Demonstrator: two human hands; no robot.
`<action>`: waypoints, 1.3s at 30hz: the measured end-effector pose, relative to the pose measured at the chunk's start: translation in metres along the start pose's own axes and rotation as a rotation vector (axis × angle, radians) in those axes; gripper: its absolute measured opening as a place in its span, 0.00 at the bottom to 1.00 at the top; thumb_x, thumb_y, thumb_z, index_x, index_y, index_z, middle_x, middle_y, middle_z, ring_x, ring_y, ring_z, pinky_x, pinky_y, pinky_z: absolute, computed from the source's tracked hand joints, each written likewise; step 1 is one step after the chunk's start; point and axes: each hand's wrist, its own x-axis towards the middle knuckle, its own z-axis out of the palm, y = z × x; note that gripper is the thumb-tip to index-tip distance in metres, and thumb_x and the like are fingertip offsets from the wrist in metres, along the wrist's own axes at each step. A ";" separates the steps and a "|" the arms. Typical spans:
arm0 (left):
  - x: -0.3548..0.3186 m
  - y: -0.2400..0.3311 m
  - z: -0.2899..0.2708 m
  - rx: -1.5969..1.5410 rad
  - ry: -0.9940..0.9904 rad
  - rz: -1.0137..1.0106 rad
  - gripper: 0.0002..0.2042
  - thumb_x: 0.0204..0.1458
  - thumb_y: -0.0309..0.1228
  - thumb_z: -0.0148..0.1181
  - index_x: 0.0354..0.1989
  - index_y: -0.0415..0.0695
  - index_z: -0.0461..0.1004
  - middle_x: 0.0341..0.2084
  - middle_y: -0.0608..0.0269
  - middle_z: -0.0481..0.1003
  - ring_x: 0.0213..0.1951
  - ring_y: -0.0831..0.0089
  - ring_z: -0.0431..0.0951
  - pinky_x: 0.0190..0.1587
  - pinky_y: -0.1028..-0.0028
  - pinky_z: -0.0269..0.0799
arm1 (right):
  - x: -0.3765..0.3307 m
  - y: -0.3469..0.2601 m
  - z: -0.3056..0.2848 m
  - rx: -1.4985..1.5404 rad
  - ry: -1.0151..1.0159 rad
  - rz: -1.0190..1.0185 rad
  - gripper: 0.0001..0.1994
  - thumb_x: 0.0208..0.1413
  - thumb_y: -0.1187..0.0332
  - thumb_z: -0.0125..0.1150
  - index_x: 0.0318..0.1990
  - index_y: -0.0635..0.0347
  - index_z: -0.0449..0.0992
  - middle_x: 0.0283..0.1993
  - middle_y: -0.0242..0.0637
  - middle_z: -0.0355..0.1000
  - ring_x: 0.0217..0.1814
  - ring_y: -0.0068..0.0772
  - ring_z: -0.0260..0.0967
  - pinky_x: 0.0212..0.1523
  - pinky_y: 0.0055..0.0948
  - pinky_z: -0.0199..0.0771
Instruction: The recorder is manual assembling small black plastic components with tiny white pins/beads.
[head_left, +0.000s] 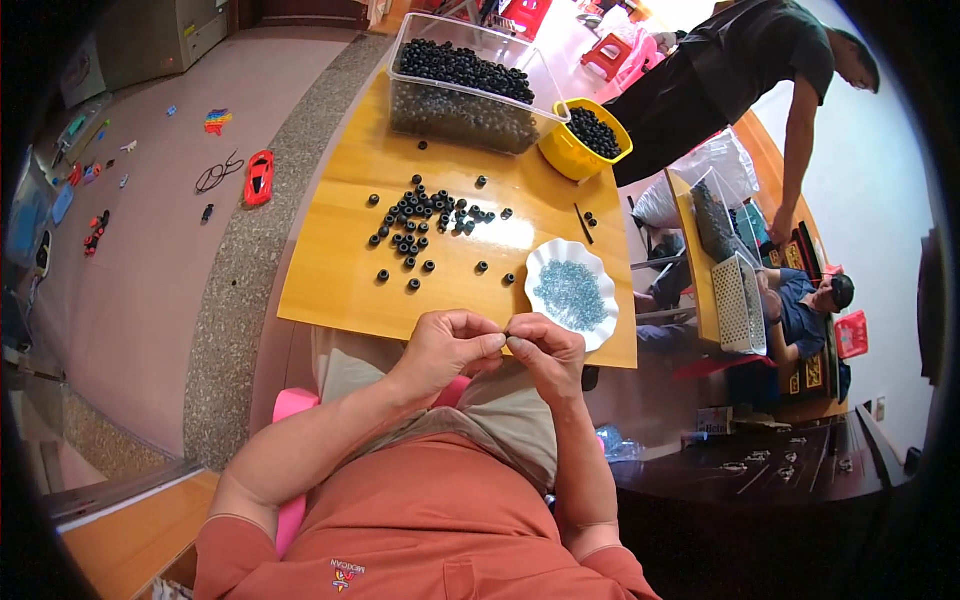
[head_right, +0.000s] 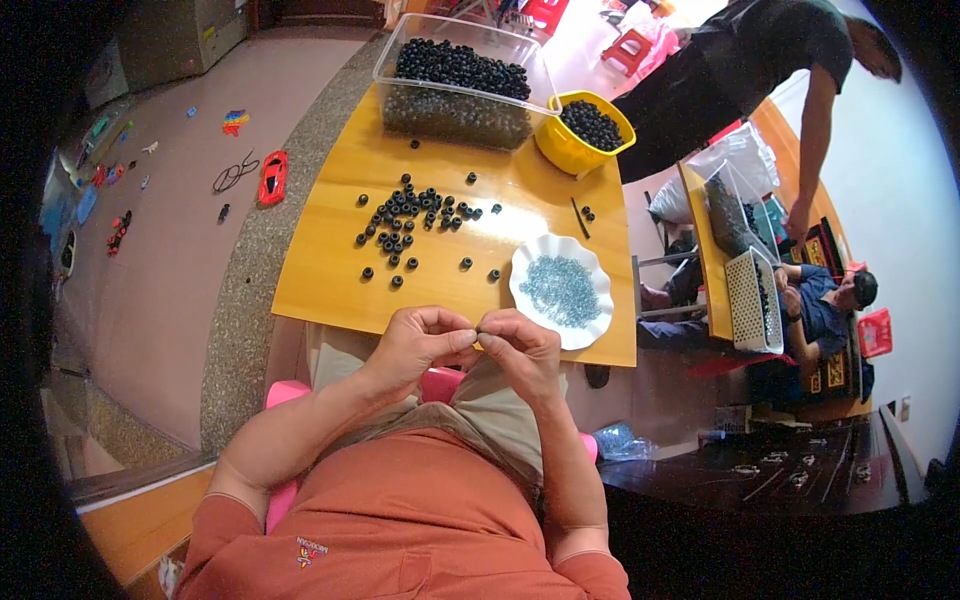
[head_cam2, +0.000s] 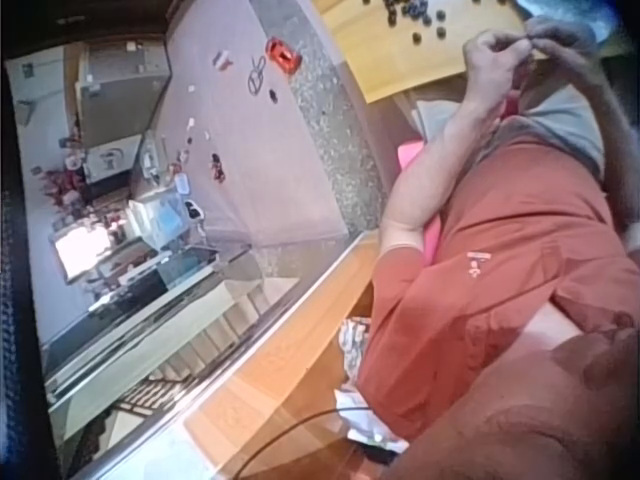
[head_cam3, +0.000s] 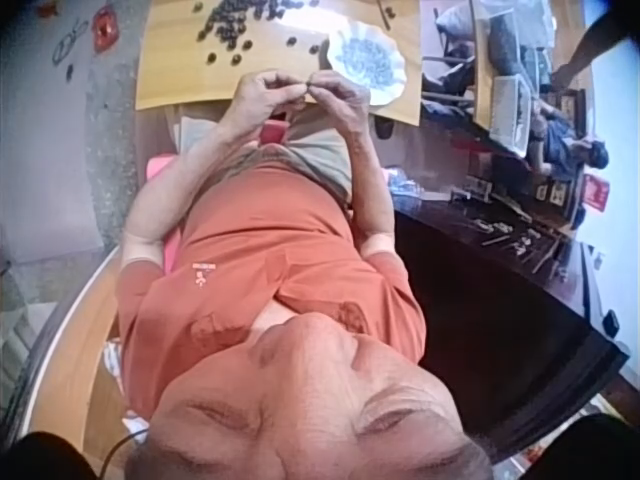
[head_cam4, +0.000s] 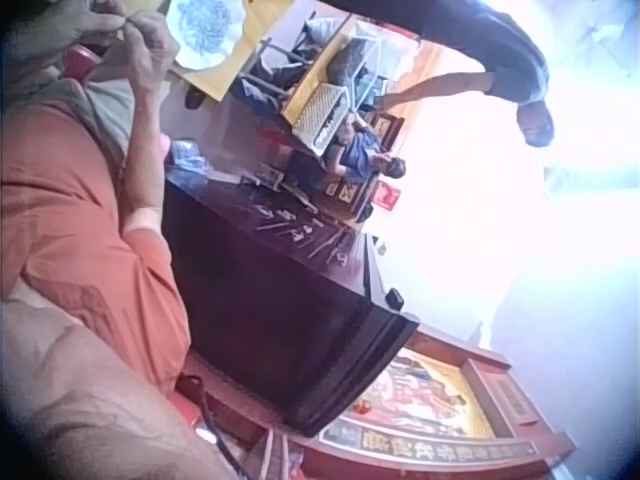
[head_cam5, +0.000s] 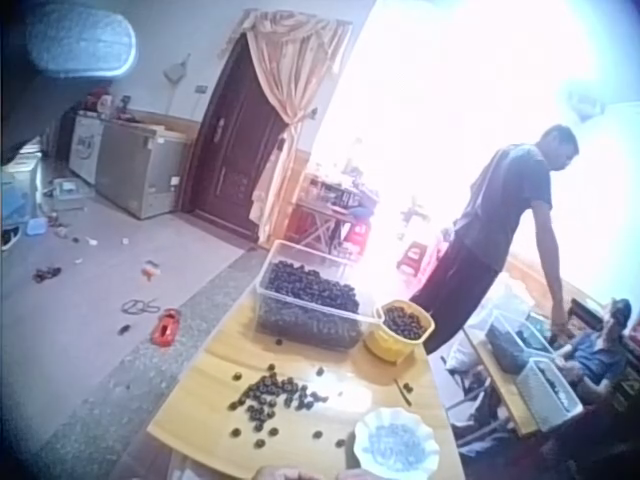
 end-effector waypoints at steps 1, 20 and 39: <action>0.000 -0.001 0.000 0.028 0.004 0.008 0.08 0.53 0.25 0.63 0.40 0.35 0.75 0.33 0.61 0.78 0.33 0.75 0.80 0.39 0.76 0.79 | 0.000 -0.001 0.000 -0.022 -0.004 -0.006 0.05 0.53 0.83 0.60 0.37 0.70 0.78 0.39 0.38 0.73 0.38 0.21 0.69 0.35 0.16 0.69; -0.001 -0.005 0.002 0.166 0.018 0.156 0.09 0.52 0.22 0.62 0.40 0.34 0.76 0.30 0.64 0.78 0.30 0.82 0.76 0.34 0.81 0.74 | -0.004 -0.004 0.007 -0.069 0.083 0.008 0.06 0.53 0.84 0.60 0.38 0.70 0.77 0.39 0.37 0.73 0.39 0.22 0.69 0.37 0.18 0.70; -0.001 -0.004 0.002 0.137 0.047 0.144 0.07 0.52 0.21 0.62 0.38 0.34 0.76 0.33 0.60 0.78 0.33 0.77 0.78 0.40 0.77 0.78 | -0.004 -0.003 0.009 -0.056 0.103 0.065 0.05 0.55 0.82 0.59 0.38 0.69 0.77 0.40 0.35 0.73 0.39 0.19 0.69 0.38 0.17 0.70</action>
